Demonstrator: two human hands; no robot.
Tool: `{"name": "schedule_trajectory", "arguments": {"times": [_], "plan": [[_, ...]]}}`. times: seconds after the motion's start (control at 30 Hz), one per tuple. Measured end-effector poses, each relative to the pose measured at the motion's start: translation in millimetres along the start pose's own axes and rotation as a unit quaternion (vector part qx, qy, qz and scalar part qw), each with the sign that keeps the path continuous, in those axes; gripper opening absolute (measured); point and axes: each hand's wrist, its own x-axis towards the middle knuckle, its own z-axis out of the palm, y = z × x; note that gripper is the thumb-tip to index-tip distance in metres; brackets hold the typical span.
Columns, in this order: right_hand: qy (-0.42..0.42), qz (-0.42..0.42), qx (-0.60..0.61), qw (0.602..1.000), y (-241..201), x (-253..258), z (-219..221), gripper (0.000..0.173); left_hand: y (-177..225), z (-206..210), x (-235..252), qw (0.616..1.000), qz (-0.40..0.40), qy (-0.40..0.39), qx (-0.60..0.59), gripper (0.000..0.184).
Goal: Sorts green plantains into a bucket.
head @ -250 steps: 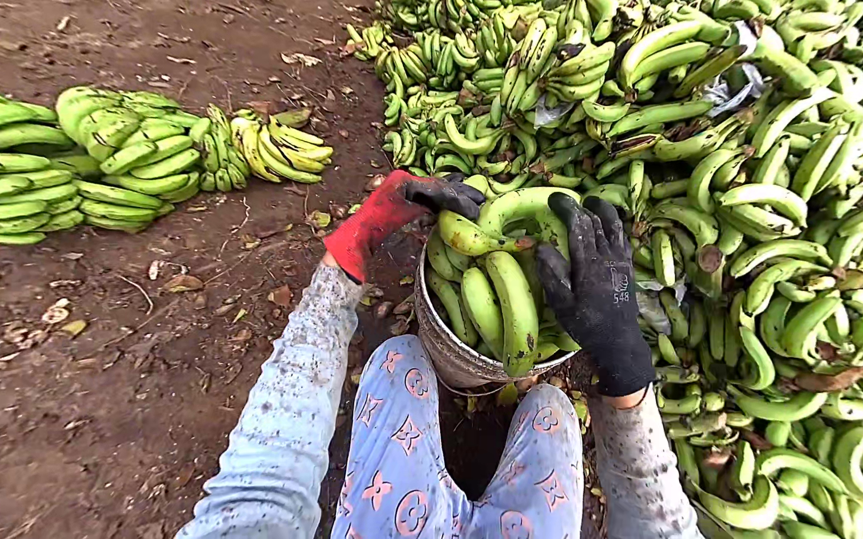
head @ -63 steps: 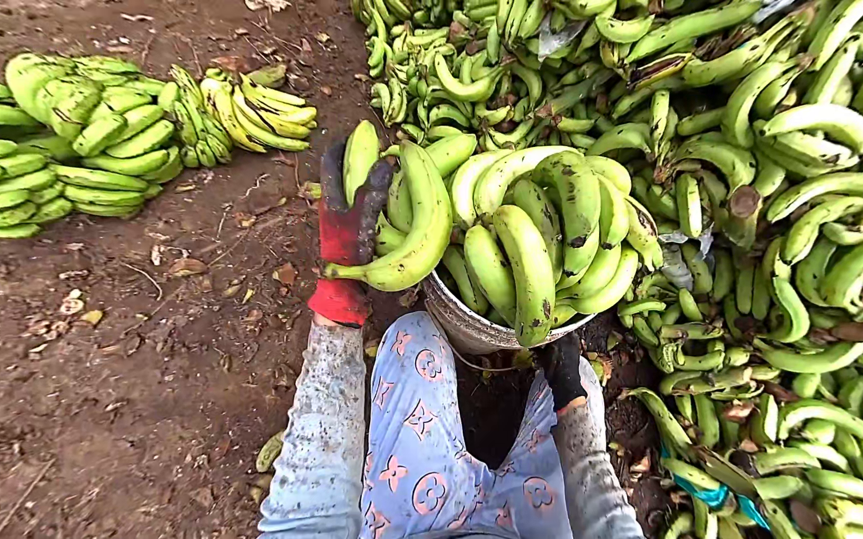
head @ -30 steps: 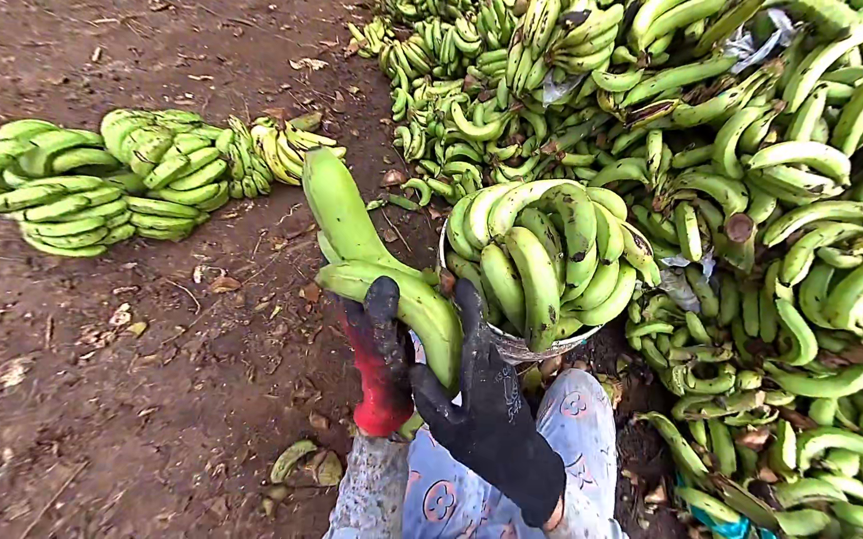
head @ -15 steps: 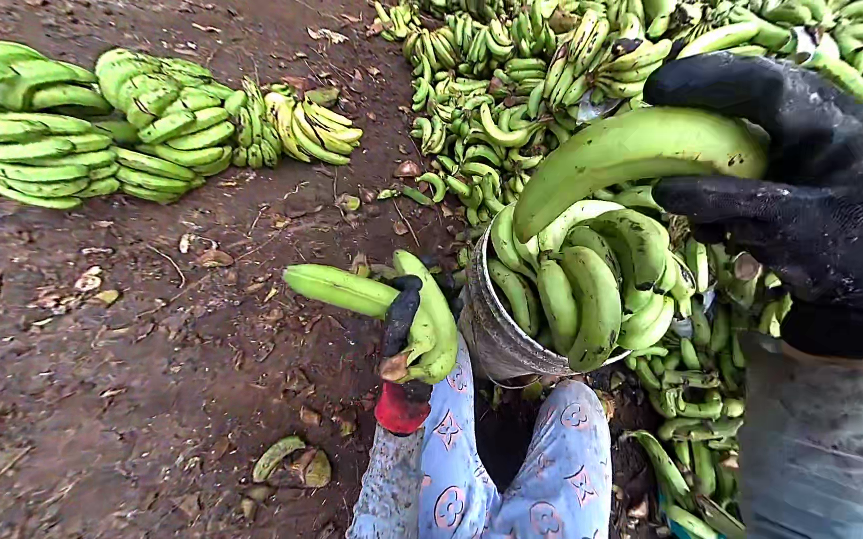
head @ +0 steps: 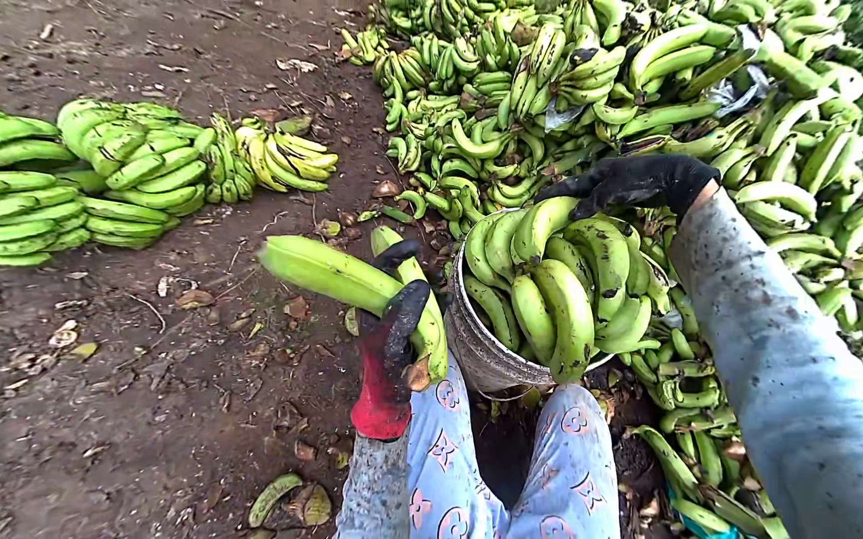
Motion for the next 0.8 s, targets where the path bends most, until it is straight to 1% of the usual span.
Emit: {"name": "schedule_trajectory", "arguments": {"times": [0.07, 0.1, 0.13, 0.17, 0.2, 0.23, 0.27, 0.3, 0.33, 0.37, 0.4, 0.43, 0.47, 0.5, 0.53, 0.57, 0.6, 0.63, 0.67, 0.7, 0.73, 0.77, 0.8], "plan": [[0.018, -0.023, -0.106, 0.994, -5.5, -8.4, 1.2, 0.056, 19.1, 18.8, 16.5, 0.995, 0.013, -0.038, 0.092, 0.048], [0.061, -0.042, -0.114, 0.991, -11.1, -22.1, 7.7, 0.059, 28.5, 30.3, 30.0, 0.988, 0.029, -0.059, 0.139, 0.048], [0.143, -0.077, -0.093, 0.982, -9.8, -39.7, 19.2, 0.061, 35.7, 42.5, 49.3, 0.978, 0.061, -0.079, 0.185, 0.049], [0.257, -0.127, -0.044, 0.957, 2.6, -57.5, 35.9, 0.058, 41.7, 54.8, 73.7, 0.962, 0.094, -0.102, 0.234, 0.054], [0.384, -0.179, 0.022, 0.906, 19.5, -73.1, 59.1, 0.053, 48.5, 67.1, 96.2, 0.938, 0.11, -0.122, 0.304, 0.061], [0.507, -0.212, 0.089, 0.831, 40.2, -84.8, 90.3, 0.05, 57.1, 80.7, 114.3, 0.91, 0.107, -0.144, 0.374, 0.068], [0.616, -0.198, 0.152, 0.747, 63.1, -91.8, 133.4, 0.048, 65.9, 97.2, 126.7, 0.878, 0.088, -0.166, 0.44, 0.069], [0.697, -0.131, 0.212, 0.672, 83.6, -93.0, 186.3, 0.047, 72.0, 116.2, 135.8, 0.845, 0.066, -0.185, 0.497, 0.062], [0.738, -0.04, 0.273, 0.616, 104.4, -85.7, 233.6, 0.049, 74.8, 136.1, 142.7, 0.809, 0.041, -0.211, 0.547, 0.054], [0.738, 0.057, 0.343, 0.578, 123.9, -71.8, 273.5, 0.052, 74.6, 155.4, 146.6, 0.769, 0.02, -0.249, 0.588, 0.048], [0.708, 0.135, 0.399, 0.567, 141.0, -54.6, 306.7, 0.053, 71.6, 174.0, 148.4, 0.725, 0.008, -0.293, 0.623, 0.044], [0.657, 0.188, 0.437, 0.585, 151.6, -37.2, 334.6, 0.052, 65.6, 189.2, 149.9, 0.683, 0.001, -0.343, 0.645, 0.044], [0.597, 0.218, 0.461, 0.619, 154.3, -21.7, 356.2, 0.052, 55.1, 198.3, 153.7, 0.642, 0.003, -0.401, 0.653, 0.05], [0.547, 0.24, 0.459, 0.657, 151.0, -7.8, 369.1, 0.049, 37.1, 196.9, 165.3, 0.61, 0.015, -0.466, 0.641, 0.054], [0.495, 0.254, 0.457, 0.694, 143.1, 1.5, 372.3, 0.047, 4.3, 178.2, 190.5, 0.603, 0.082, -0.527, 0.593, 0.053], [0.441, 0.279, 0.431, 0.736, 129.1, 3.4, 366.4, 0.047, -46.1, 148.8, 222.6, 0.643, 0.172, -0.568, 0.484, 0.052], [0.399, 0.307, 0.4, 0.766, 116.7, 3.3, 359.0, 0.047, -75.7, 128.2, 241.3, 0.651, 0.167, -0.59, 0.448, 0.053], [0.404, 0.32, 0.402, 0.757, 111.6, 4.8, 355.2, 0.045, -86.9, 113.8, 251.6, 0.646, 0.145, -0.602, 0.447, 0.055], [0.429, 0.323, 0.428, 0.727, 112.3, 4.9, 353.6, 0.042, -87.1, 103.4, 251.5, 0.647, 0.138, -0.593, 0.459, 0.058], [0.456, 0.323, 0.451, 0.696, 116.4, 2.3, 355.8, 0.039, -78.5, 100.6, 242.4, 0.642, 0.139, -0.576, 0.486, 0.062], [0.474, 0.323, 0.455, 0.681, 116.8, -4.7, 360.1, 0.038, -62.6, 105.7, 224.5, 0.634, 0.138, -0.556, 0.519, 0.068], [0.488, 0.333, 0.435, 0.68, 112.8, -14.0, 359.6, 0.035, -35.6, 122.7, 204.4, 0.618, 0.116, -0.546, 0.553, 0.07], [0.488, 0.344, 0.38, 0.706, 105.3, -28.2, 353.6, 0.034, 2.0, 152.3, 187.6, 0.592, 0.032, -0.557, 0.582, 0.07]]}}
